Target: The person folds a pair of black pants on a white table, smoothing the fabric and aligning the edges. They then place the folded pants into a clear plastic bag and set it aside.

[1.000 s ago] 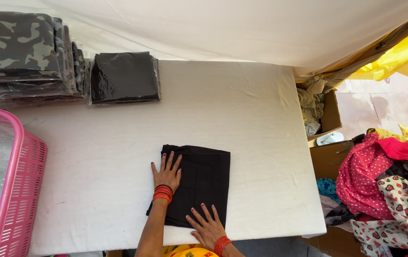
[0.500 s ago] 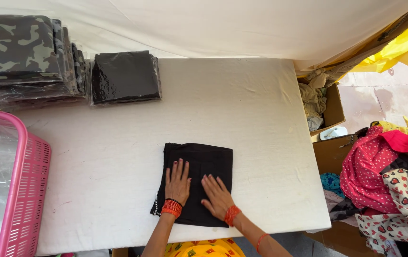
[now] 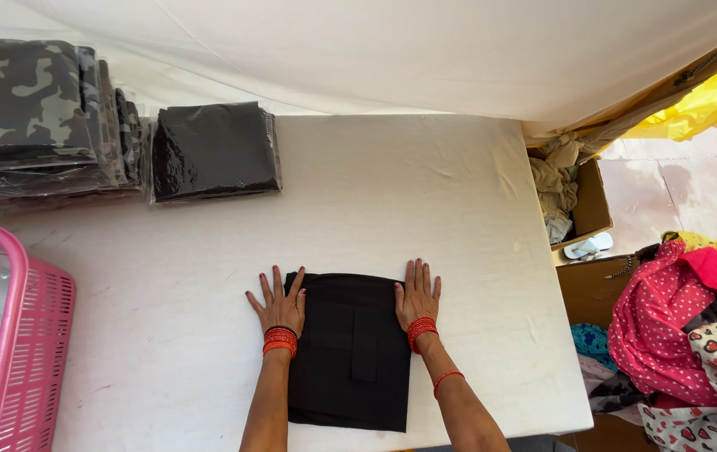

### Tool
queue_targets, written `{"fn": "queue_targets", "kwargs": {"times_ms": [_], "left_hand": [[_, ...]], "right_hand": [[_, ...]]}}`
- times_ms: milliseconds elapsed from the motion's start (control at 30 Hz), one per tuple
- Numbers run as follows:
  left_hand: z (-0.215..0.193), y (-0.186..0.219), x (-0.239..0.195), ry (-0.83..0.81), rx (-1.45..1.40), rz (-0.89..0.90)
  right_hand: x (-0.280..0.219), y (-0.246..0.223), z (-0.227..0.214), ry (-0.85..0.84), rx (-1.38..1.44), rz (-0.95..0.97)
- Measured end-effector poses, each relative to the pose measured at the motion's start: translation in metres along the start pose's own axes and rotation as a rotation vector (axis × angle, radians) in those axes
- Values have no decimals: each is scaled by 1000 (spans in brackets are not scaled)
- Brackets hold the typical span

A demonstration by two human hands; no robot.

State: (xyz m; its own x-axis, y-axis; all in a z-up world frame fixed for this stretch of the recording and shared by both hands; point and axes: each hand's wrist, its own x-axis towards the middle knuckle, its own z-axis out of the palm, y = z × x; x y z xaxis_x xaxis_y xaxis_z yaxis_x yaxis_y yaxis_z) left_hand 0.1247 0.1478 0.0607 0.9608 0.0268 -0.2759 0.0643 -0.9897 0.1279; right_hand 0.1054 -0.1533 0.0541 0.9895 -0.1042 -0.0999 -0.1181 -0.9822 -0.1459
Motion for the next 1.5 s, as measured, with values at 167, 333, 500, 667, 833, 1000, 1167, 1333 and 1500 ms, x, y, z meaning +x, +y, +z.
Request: {"fn": "queue_targets", "kwargs": {"times_ms": [167, 333, 500, 667, 833, 1000, 1167, 1333, 1500], "left_hand": [[1, -1, 2, 16, -14, -19], [-8, 0, -2, -10, -79, -11], [8, 12, -54, 97, -276, 42], [38, 34, -151, 200, -138, 298], [38, -24, -182, 296, 34, 178], [82, -74, -172, 239, -16, -176], [63, -65, -148, 85, -344, -381], [-6, -17, -152, -82, -287, -284], [11, -21, -146, -113, -557, -396]], "right_hand": [[-27, 22, 15, 118, 39, 112], [-109, 44, 23, 110, 77, 104], [-175, 18, 30, 141, 337, 171], [-189, -51, 26, 168, 125, -294], [-204, -40, 21, -109, 40, -639], [-227, 3, 8, 37, -33, -694], [-225, 9, 8, 87, 396, -195], [-162, -9, 3, -82, 616, 362], [-134, -5, 2, -216, 846, 624]]}}
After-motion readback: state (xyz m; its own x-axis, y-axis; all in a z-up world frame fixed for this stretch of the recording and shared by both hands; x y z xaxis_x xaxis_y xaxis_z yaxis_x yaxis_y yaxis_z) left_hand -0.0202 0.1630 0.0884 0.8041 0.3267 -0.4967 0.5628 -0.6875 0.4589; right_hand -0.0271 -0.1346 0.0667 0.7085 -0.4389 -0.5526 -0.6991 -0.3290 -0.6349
